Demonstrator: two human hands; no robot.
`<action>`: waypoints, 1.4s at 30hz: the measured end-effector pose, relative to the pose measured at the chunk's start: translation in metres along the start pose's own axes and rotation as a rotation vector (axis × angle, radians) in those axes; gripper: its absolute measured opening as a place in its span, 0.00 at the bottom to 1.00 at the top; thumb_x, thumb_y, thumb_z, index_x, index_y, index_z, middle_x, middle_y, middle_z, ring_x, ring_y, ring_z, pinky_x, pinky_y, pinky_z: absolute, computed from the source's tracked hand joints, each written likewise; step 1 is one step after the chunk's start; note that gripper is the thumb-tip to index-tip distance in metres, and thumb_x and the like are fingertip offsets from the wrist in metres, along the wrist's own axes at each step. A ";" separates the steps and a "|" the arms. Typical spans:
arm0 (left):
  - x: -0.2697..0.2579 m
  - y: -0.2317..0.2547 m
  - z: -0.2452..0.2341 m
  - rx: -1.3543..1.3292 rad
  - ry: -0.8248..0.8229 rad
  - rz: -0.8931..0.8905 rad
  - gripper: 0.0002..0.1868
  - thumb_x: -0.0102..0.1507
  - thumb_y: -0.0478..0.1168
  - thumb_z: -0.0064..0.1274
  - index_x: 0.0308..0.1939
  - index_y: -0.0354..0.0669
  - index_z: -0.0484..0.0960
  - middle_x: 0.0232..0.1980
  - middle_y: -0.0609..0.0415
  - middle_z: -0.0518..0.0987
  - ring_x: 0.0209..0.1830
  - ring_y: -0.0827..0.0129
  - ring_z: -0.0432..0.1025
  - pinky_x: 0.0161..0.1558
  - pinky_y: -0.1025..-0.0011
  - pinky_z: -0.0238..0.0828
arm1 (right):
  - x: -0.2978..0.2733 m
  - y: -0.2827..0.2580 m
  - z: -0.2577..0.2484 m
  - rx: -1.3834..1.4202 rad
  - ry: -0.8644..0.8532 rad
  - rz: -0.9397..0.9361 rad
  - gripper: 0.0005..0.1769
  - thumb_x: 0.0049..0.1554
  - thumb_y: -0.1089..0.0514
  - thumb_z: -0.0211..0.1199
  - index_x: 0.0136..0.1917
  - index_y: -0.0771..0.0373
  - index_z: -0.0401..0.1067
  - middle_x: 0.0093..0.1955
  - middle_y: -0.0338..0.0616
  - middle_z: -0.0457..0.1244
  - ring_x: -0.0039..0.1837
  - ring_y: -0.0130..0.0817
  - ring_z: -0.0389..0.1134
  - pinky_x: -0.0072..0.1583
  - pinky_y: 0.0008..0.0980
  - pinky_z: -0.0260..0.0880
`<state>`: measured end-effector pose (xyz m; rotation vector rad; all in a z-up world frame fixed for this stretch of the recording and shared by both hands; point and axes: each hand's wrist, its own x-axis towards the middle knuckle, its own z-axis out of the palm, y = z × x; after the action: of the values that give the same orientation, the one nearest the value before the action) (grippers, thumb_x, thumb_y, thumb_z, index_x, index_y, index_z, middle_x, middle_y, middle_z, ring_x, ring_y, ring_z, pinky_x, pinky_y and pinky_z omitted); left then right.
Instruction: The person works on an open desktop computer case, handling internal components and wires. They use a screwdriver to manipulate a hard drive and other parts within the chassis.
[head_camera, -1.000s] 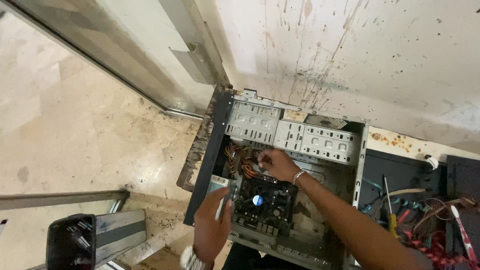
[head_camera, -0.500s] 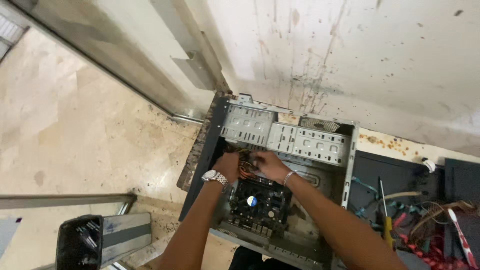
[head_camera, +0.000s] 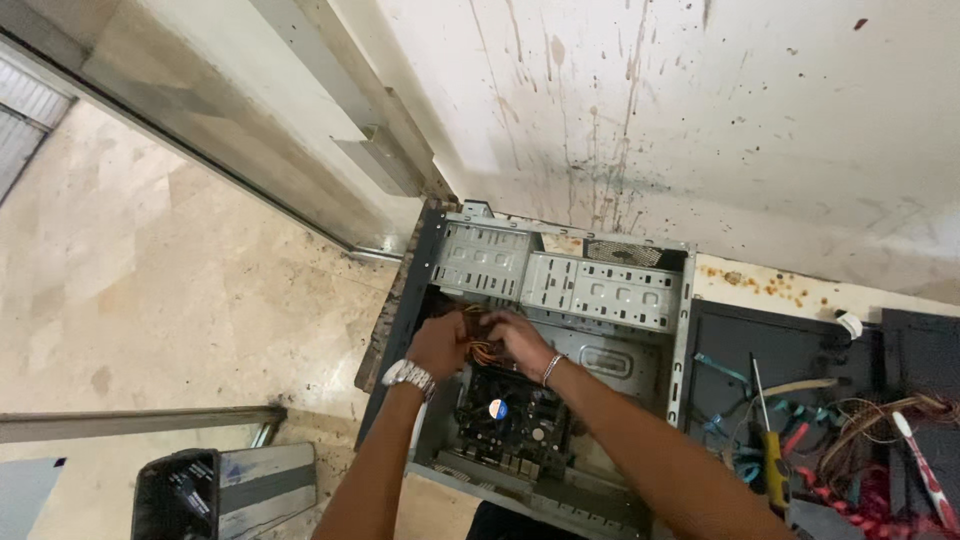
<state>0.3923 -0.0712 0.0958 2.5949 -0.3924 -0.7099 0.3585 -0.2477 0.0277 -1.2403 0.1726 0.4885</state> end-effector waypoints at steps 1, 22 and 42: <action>-0.012 0.010 -0.010 -0.062 0.034 -0.030 0.15 0.65 0.28 0.50 0.28 0.47 0.66 0.22 0.49 0.71 0.21 0.61 0.72 0.25 0.63 0.67 | -0.001 0.001 0.005 0.241 0.070 0.016 0.26 0.60 0.65 0.54 0.71 0.72 0.67 0.74 0.65 0.56 0.78 0.50 0.51 0.76 0.49 0.55; -0.027 0.035 -0.001 0.192 0.064 -0.204 0.22 0.65 0.47 0.44 0.14 0.54 0.66 0.12 0.57 0.64 0.12 0.77 0.49 0.20 0.70 0.54 | -0.027 -0.030 -0.024 -0.642 0.129 -0.137 0.14 0.62 0.55 0.64 0.54 0.67 0.82 0.46 0.56 0.73 0.49 0.49 0.76 0.46 0.42 0.79; -0.038 0.036 0.003 0.003 0.129 -0.208 0.21 0.65 0.45 0.52 0.16 0.54 0.69 0.11 0.58 0.66 0.09 0.77 0.55 0.15 0.72 0.51 | -0.032 -0.049 -0.004 -0.604 0.163 -0.593 0.11 0.69 0.60 0.52 0.54 0.70 0.72 0.42 0.61 0.69 0.43 0.57 0.73 0.42 0.47 0.76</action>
<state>0.3535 -0.0892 0.1259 2.6924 -0.0845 -0.6038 0.3528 -0.2717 0.0814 -1.8347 -0.2248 -0.0954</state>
